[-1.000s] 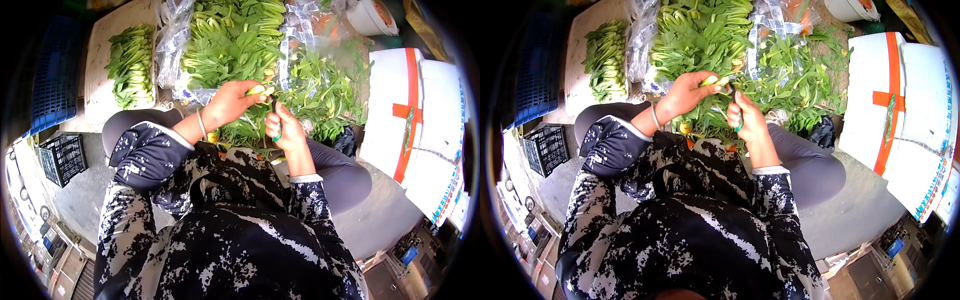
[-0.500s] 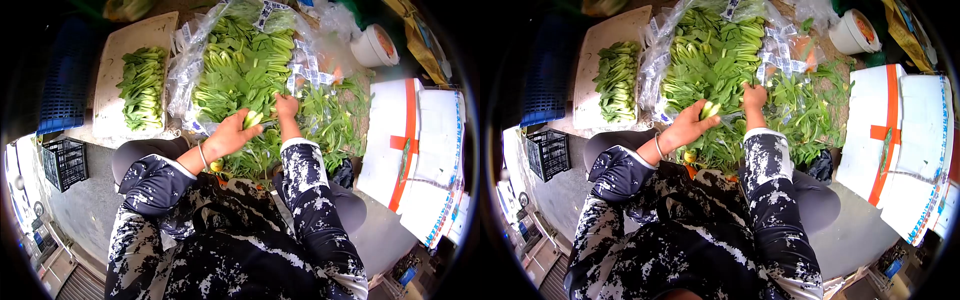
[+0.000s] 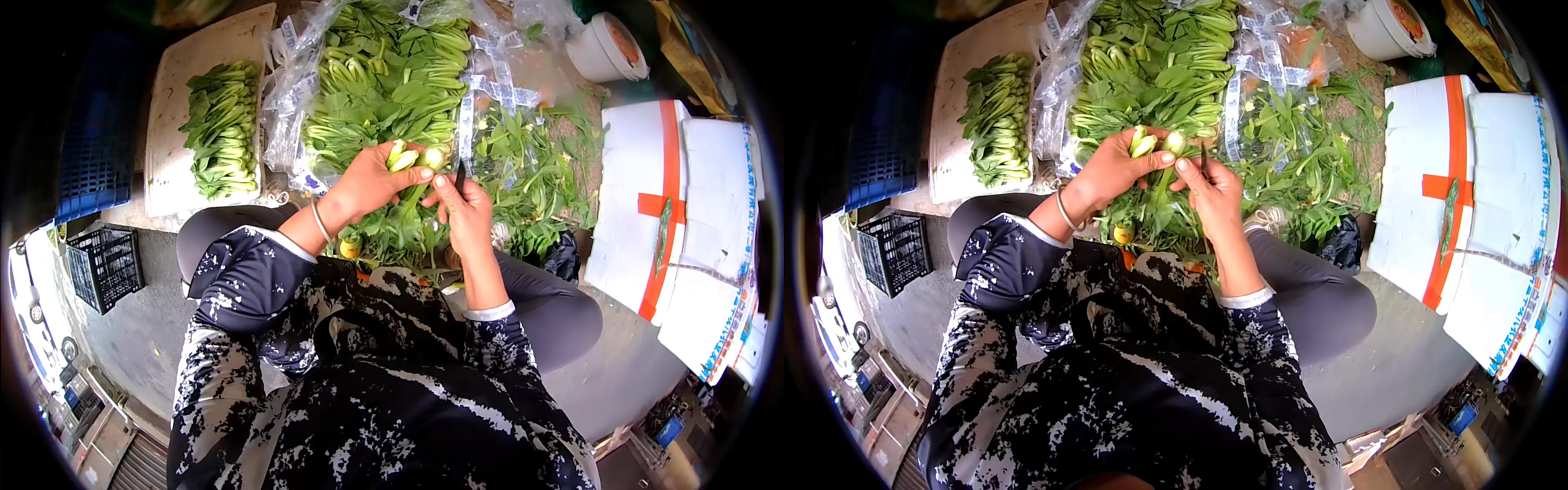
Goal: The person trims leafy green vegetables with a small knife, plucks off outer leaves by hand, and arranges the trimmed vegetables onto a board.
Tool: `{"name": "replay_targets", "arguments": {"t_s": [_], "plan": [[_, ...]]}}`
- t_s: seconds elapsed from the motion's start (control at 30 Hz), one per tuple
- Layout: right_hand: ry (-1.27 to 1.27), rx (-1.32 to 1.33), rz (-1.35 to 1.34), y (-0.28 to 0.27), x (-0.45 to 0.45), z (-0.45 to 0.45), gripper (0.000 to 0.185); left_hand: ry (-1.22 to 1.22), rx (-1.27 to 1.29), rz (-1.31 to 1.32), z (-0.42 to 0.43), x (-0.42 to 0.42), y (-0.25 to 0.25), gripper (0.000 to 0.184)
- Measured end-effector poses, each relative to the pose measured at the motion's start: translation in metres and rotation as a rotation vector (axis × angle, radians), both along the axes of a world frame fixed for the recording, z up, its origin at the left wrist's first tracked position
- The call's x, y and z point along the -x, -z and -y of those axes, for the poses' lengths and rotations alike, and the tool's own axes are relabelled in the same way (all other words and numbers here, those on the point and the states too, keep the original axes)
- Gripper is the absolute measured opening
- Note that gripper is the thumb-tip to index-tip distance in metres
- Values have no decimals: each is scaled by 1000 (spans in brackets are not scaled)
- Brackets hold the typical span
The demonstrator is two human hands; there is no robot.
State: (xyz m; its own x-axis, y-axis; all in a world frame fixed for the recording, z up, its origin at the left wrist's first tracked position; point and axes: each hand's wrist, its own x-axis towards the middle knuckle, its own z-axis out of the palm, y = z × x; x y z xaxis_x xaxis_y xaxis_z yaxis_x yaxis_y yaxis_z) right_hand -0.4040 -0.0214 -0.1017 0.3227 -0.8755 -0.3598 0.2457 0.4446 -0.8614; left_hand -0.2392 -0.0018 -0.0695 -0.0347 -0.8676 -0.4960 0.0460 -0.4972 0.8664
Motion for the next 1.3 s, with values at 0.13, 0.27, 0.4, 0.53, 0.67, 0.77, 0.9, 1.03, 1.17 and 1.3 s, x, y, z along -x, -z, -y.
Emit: {"name": "replay_targets", "arguments": {"t_s": [0.13,0.27,0.4,0.53,0.67,0.77,0.9,1.03,1.17,1.3], "plan": [[-36,133,-218,-8,27,1,32,31,33,-61,-1,6,11,36],[-150,142,-183,-23,32,-6,44,90,159,-3,-2,9,28,36],[-222,221,-284,-26,31,-10,46,188,174,205,-3,9,23,36],[-209,162,-219,-15,35,-9,44,205,132,142,-5,9,16,37],[-123,-159,-53,10,37,-5,36,123,56,-221,-10,4,9,37],[-65,-170,-258,43,31,22,33,131,-38,-234,-10,-3,-2,37],[40,36,-521,89,-3,99,35,231,12,-325,-15,-5,14,36],[102,-3,-711,126,-31,173,38,188,46,-388,-12,-10,8,32],[222,-127,-937,138,-48,191,47,59,23,-431,-7,-15,3,33],[226,-198,-513,135,-30,176,44,-19,20,-180,-4,-21,-11,30]]}}
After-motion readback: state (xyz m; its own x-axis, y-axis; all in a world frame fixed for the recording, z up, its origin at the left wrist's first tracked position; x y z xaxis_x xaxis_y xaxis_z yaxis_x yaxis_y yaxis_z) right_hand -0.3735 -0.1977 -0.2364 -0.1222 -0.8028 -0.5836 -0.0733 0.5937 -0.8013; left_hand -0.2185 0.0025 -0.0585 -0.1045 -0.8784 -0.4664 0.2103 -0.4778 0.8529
